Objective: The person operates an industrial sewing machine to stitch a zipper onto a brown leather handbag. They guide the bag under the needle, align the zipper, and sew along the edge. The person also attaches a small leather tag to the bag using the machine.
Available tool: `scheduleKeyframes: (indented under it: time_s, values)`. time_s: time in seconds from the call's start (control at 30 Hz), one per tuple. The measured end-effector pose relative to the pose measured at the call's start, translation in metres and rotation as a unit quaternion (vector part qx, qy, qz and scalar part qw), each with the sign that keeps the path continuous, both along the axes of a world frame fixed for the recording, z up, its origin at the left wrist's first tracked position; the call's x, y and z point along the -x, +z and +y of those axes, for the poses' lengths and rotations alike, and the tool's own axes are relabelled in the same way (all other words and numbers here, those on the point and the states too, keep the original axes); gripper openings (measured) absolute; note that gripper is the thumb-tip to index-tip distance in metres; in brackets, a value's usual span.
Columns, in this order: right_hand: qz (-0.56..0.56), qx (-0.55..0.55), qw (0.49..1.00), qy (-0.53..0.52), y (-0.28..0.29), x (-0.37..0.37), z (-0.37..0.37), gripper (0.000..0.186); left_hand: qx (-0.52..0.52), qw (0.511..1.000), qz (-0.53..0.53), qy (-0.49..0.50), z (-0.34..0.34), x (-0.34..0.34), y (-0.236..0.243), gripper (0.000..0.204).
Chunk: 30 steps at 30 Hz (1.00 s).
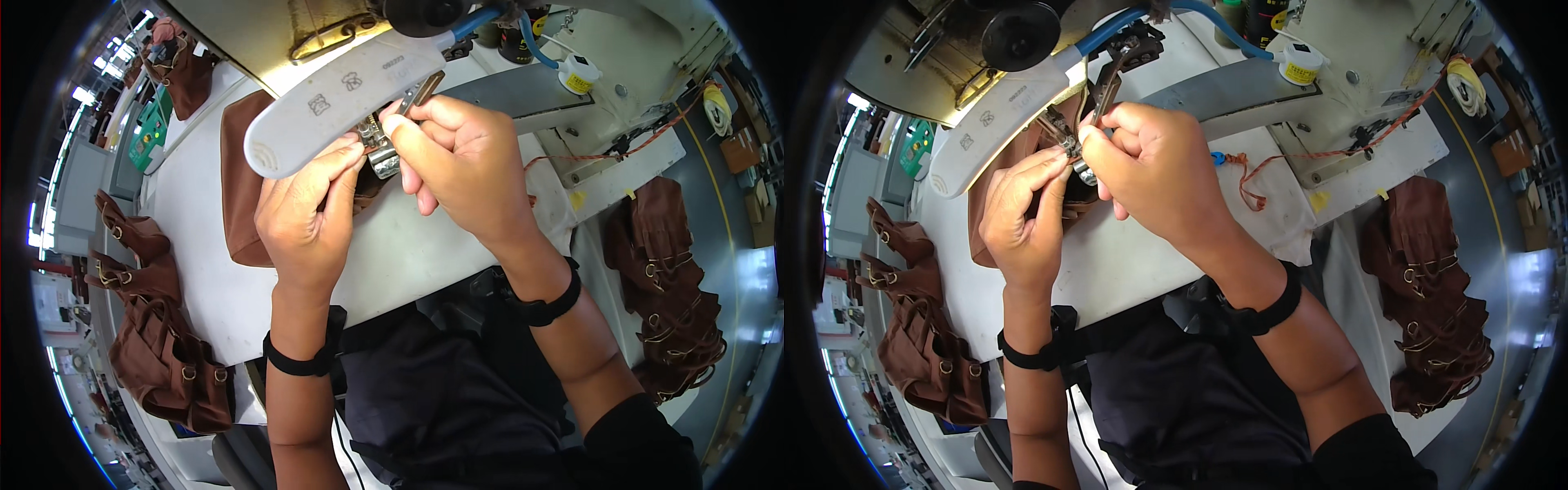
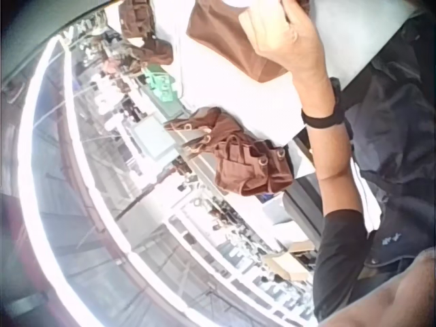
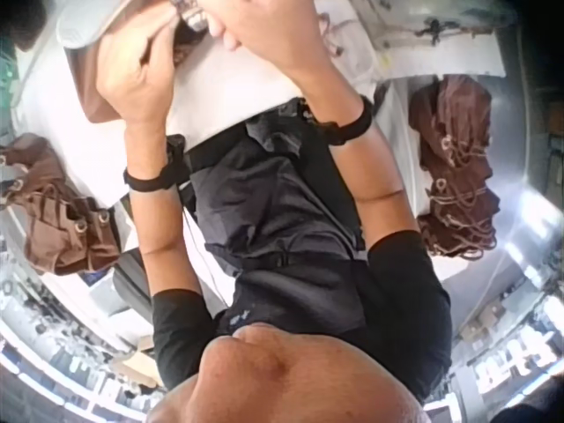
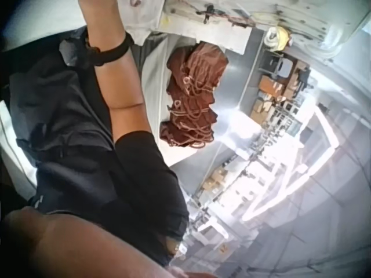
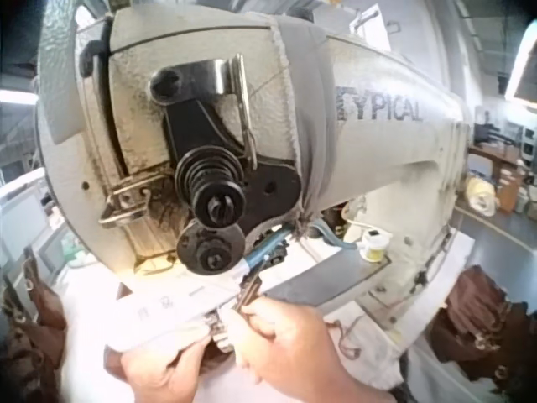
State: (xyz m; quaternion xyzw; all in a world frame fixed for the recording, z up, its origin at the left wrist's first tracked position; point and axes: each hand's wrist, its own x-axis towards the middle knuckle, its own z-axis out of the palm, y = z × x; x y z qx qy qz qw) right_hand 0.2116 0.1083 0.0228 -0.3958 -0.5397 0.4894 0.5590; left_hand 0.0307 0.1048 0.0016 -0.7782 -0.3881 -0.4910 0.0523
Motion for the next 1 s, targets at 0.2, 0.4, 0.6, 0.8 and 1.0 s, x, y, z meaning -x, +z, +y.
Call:
scheduleKeyframes:
  time_s: [0.2,0.4,0.6,0.8,1.0]
  values:
    - [0.005,0.002,1.000,0.000,-0.001,0.000,0.001,0.021,0.005,1.000,0.001,0.007,0.001,-0.001,0.005,0.015]
    - [0.021,-0.007,1.000,0.007,-0.001,0.002,0.001,0.022,0.007,1.000,-0.008,0.000,0.002,0.001,0.004,0.014]
    - [0.010,-0.013,1.000,0.002,-0.003,0.000,0.000,0.022,-0.011,1.000,0.007,-0.015,0.005,0.003,0.003,0.016]
    - [-0.087,-0.035,0.995,-0.033,0.000,-0.031,-0.026,0.024,0.001,1.000,-0.016,-0.017,0.003,-0.001,0.002,0.020]
    - [-0.305,-0.352,0.820,-0.333,0.074,-0.153,-0.045,0.030,0.000,1.000,-0.005,-0.016,0.004,0.006,0.005,0.022]
